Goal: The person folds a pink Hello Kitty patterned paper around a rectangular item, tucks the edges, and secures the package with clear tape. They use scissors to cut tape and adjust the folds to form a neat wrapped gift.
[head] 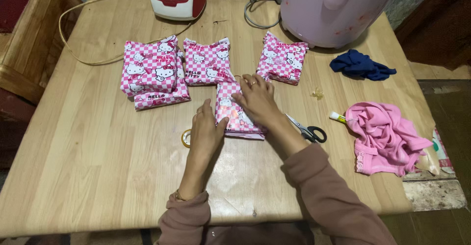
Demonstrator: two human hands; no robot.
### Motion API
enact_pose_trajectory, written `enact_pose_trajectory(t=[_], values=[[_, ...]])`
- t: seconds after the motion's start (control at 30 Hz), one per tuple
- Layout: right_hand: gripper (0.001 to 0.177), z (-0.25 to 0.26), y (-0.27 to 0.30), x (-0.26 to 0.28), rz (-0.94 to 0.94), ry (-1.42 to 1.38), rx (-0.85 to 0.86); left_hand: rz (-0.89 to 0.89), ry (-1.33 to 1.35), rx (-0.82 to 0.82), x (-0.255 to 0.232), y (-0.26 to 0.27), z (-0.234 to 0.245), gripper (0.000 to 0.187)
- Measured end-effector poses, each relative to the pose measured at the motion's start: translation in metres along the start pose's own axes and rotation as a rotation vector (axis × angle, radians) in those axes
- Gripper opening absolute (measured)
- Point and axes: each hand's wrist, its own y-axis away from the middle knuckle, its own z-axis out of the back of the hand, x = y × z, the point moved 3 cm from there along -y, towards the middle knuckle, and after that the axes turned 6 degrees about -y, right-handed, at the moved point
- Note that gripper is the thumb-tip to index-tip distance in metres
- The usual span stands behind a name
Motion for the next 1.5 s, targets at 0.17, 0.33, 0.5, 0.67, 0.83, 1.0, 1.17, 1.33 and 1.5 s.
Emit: enact_pose_trajectory(t=[0.17, 0.33, 0.5, 0.67, 0.83, 1.0, 1.17, 1.33, 1.5], values=[[0.038, 0.003, 0.034, -0.006, 0.089, 0.129, -0.095, 0.096, -0.013, 0.131, 0.005, 0.0, -0.012, 0.052], [0.045, 0.018, 0.066, -0.04, -0.393, -0.53, -0.181, 0.108, 0.065, 0.139, 0.006, 0.002, -0.016, 0.047], [0.062, 0.007, 0.087, -0.038, -0.291, -1.02, -0.213, 0.219, 0.321, 0.168, 0.007, 0.006, -0.013, 0.063], [0.068, 0.011, 0.099, -0.036, -0.239, -1.242, -0.306, 0.552, 1.072, 0.233, -0.003, 0.024, -0.005, 0.065], [0.071, 0.018, 0.109, -0.028, -0.239, -1.27, -0.218, 0.552, 1.115, 0.251, -0.011, 0.04, 0.005, 0.06], [0.056, 0.017, 0.116, -0.022, -0.299, -1.038, 0.047, 0.386, 0.956, 0.274, -0.013, 0.044, 0.01, 0.056], [0.066, 0.023, 0.115, -0.017, -0.338, -1.152, -0.018, 0.523, 1.048, 0.253, -0.023, 0.044, 0.014, 0.064], [0.061, 0.045, 0.129, 0.002, -0.25, -1.688, -0.054, 0.67, 1.159, 0.198, -0.034, 0.044, 0.018, 0.067], [0.063, 0.069, 0.153, 0.02, 0.271, -0.864, -0.106, 0.676, 1.291, 0.213, -0.03, 0.053, 0.008, 0.04]])
